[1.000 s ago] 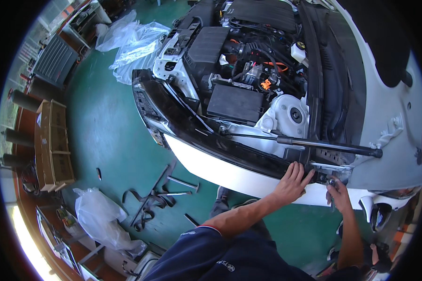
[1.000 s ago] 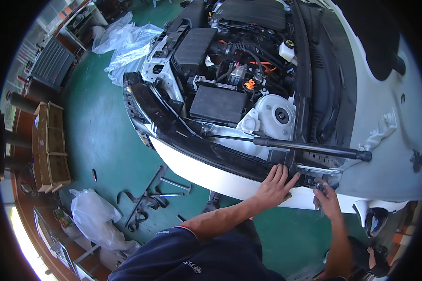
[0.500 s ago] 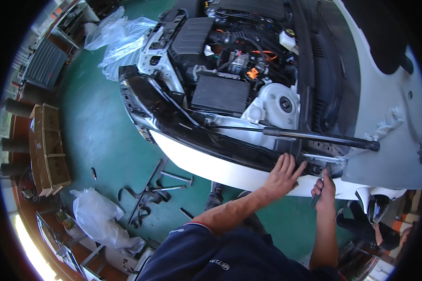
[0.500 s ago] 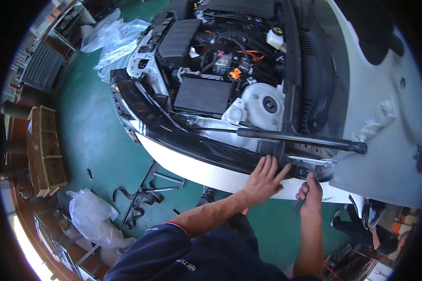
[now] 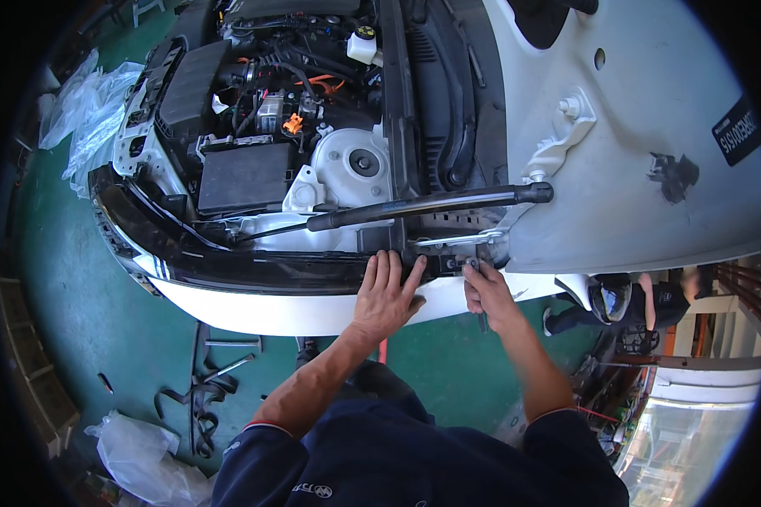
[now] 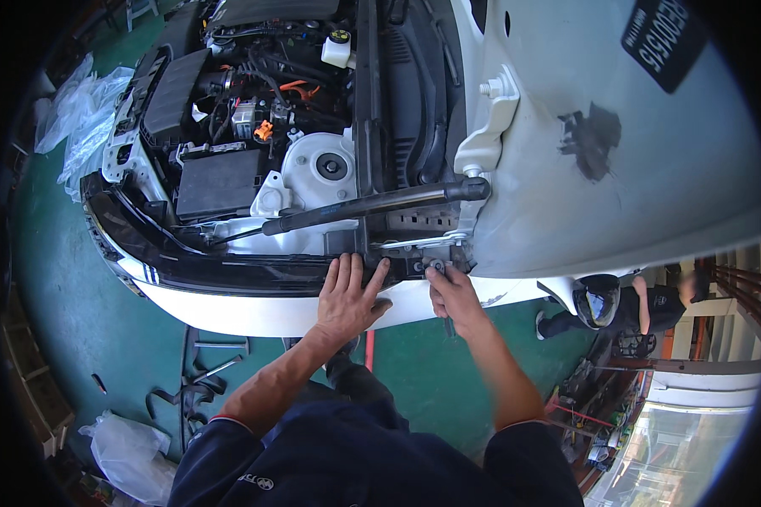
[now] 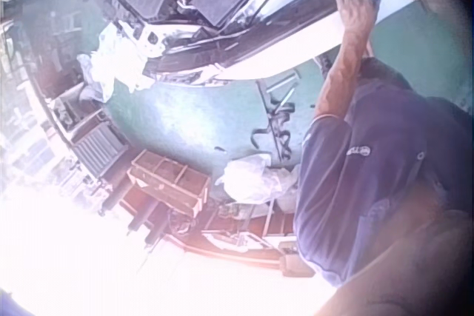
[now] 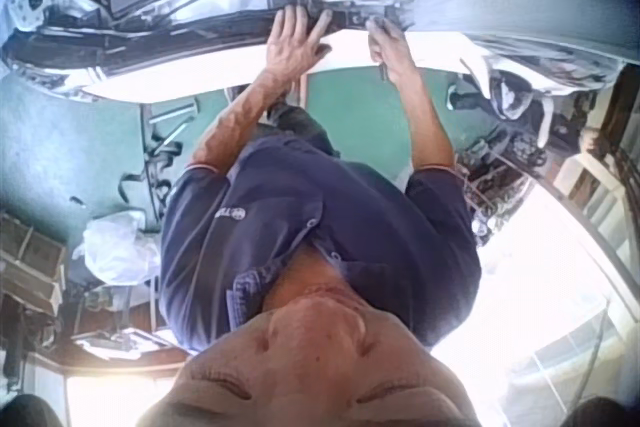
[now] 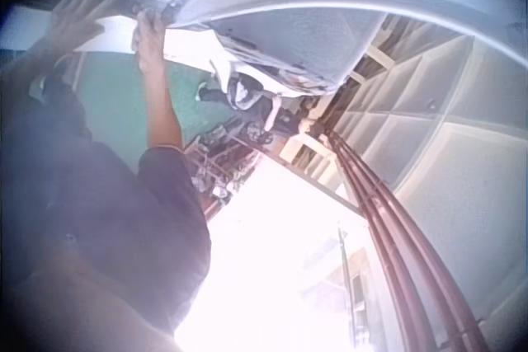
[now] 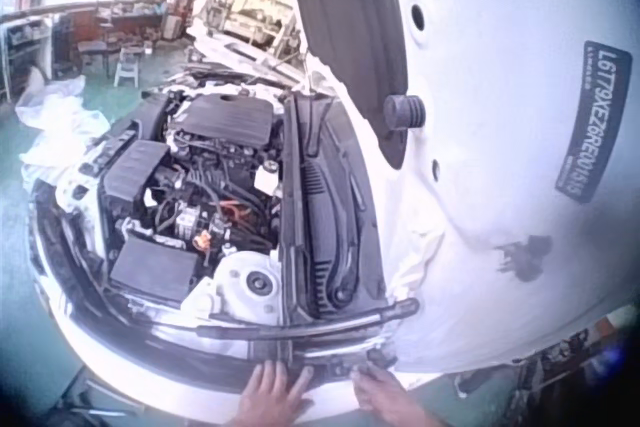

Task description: The person removes bolts from the hood of a white car using a ratchet, lifts the hood off, and then places it back onto the vehicle, aligning and securing it. The person uses a ratchet to remove and tighten bolts at the hood hinges.

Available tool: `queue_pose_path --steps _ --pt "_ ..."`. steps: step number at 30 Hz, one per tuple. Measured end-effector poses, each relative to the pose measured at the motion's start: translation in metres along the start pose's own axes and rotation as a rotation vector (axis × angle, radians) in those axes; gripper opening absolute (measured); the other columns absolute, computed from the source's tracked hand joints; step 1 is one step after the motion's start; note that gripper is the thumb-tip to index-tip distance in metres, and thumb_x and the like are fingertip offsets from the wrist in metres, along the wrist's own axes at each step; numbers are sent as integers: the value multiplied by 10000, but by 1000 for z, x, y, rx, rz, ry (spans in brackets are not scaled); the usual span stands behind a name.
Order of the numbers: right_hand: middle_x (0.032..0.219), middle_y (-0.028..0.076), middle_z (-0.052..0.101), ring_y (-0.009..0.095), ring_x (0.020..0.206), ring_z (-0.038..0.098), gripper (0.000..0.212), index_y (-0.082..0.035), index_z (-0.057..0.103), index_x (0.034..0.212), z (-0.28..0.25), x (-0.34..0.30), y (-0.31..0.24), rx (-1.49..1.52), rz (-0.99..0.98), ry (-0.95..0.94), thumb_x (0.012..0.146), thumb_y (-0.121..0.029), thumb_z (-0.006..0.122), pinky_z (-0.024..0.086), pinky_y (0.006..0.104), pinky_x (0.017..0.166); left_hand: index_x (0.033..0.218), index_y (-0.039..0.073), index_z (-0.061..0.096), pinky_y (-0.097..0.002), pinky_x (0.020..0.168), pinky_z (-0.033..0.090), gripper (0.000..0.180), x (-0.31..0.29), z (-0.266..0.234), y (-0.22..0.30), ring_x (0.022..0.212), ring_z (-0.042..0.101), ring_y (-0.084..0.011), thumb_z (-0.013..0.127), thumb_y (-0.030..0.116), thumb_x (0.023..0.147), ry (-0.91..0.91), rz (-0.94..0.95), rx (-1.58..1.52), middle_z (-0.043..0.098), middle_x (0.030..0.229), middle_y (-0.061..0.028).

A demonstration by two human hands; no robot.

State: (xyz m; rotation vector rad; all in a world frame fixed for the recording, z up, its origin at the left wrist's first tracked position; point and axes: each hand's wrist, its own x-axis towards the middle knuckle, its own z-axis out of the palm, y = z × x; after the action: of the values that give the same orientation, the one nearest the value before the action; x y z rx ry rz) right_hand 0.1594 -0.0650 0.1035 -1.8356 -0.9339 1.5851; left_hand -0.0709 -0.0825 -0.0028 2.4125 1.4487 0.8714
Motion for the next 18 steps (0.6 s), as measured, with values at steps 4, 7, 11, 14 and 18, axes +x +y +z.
queue_pose_path --steps 4,7,11,14,18 --pt "650 -47 439 88 485 414 310 -114 528 943 20 -8 -1 63 -11 141 1050 -353 694 383 279 485 1607 167 436 -566 1205 334 903 0 2 0 1351 491 -481 781 513 847 5 -7 -2 531 1410 -307" --pt "650 -42 441 97 487 404 321 -114 526 931 37 -9 2 272 17 253 1041 -351 712 374 296 478 1607 174 439 -565 1205 334 910 0 3 0 1353 491 -479 787 516 839 10 -9 -7 532 1409 -304" --pt "652 -39 446 102 498 411 320 -117 526 920 45 -7 11 361 18 303 1041 -346 712 382 306 487 1608 176 438 -564 1207 332 909 -1 1 1 1359 487 -476 786 517 841 -1 -8 6 533 1411 -302" --pt "671 -44 469 76 525 426 252 -108 570 989 23 -8 6 1 -36 187 1050 -320 693 373 265 498 1609 174 438 -563 1207 335 899 0 0 1 1359 487 -476 779 519 851 -2 -9 6 535 1408 -304" --pt "692 -48 496 44 559 446 211 -70 624 1151 -17 -3 -16 -550 -136 -15 1090 -272 617 358 235 482 1607 172 445 -564 1204 343 893 0 -1 1 1349 499 -477 775 518 853 2 0 23 541 1407 -306"
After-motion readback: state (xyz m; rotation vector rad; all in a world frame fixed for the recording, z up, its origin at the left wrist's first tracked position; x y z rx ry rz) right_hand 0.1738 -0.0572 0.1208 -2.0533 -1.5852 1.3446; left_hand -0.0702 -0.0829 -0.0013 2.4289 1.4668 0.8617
